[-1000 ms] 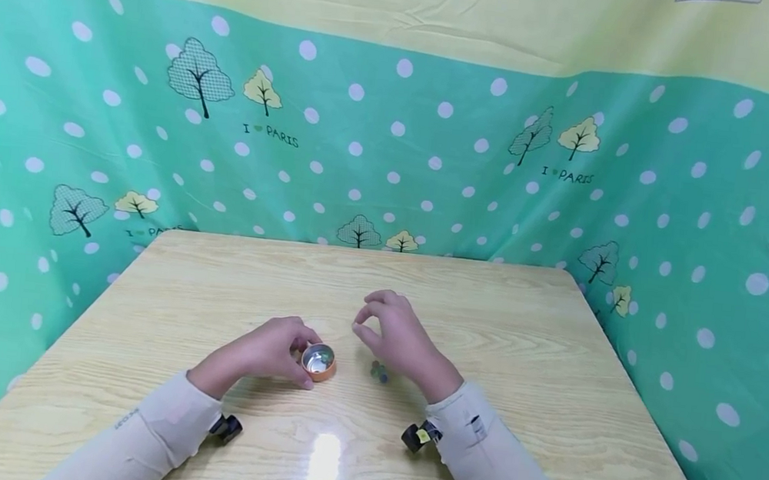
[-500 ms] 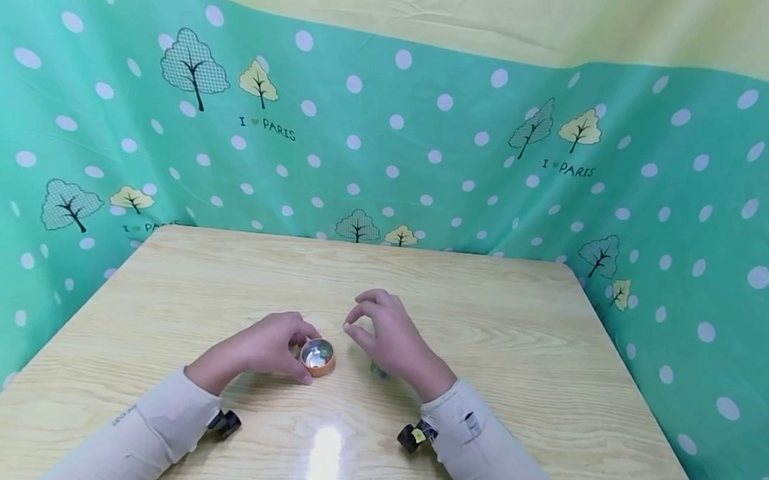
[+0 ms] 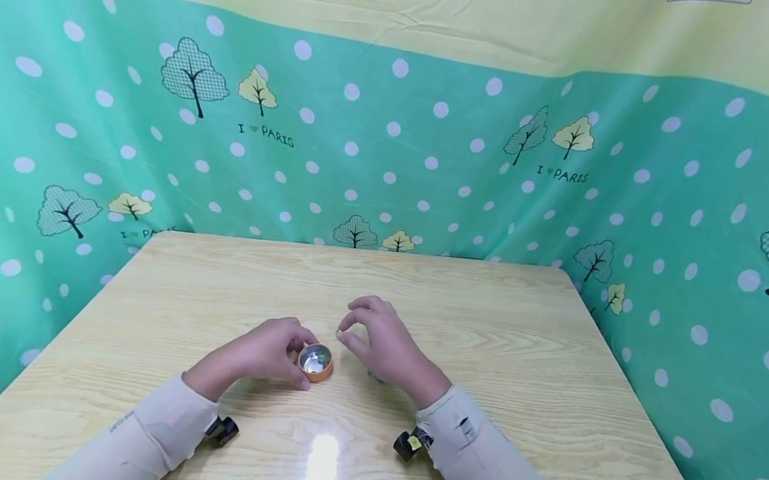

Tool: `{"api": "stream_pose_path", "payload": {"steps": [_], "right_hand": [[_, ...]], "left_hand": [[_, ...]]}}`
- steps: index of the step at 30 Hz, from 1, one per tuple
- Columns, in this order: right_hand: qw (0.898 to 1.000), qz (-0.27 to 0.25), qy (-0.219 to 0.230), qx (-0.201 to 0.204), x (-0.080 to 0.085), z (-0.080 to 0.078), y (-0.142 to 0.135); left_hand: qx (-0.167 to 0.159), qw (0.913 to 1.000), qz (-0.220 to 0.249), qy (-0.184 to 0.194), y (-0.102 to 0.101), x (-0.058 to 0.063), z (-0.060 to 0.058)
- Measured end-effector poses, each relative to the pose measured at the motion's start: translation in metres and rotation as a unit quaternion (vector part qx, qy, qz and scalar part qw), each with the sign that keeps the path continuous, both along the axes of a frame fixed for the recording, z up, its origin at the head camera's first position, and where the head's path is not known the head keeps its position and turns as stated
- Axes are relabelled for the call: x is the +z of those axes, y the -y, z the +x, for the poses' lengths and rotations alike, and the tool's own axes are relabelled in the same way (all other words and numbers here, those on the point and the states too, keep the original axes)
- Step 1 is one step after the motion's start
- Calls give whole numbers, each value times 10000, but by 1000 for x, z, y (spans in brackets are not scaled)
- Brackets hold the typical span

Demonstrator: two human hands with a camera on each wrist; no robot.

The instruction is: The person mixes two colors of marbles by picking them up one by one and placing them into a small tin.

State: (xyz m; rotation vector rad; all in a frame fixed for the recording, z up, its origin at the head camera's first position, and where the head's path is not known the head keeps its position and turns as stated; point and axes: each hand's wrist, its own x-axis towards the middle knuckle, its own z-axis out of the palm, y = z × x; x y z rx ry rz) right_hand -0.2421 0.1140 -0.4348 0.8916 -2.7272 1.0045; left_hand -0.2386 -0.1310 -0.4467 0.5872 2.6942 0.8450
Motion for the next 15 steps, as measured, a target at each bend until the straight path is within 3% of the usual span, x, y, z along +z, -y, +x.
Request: {"api": "stream_pose_path", "payload": {"steps": [15], "right_hand": [[9997,181,-41,172,-6,4,5]], "left_hand": [[-38,10000,-40,-72,1,-1,1]]}}
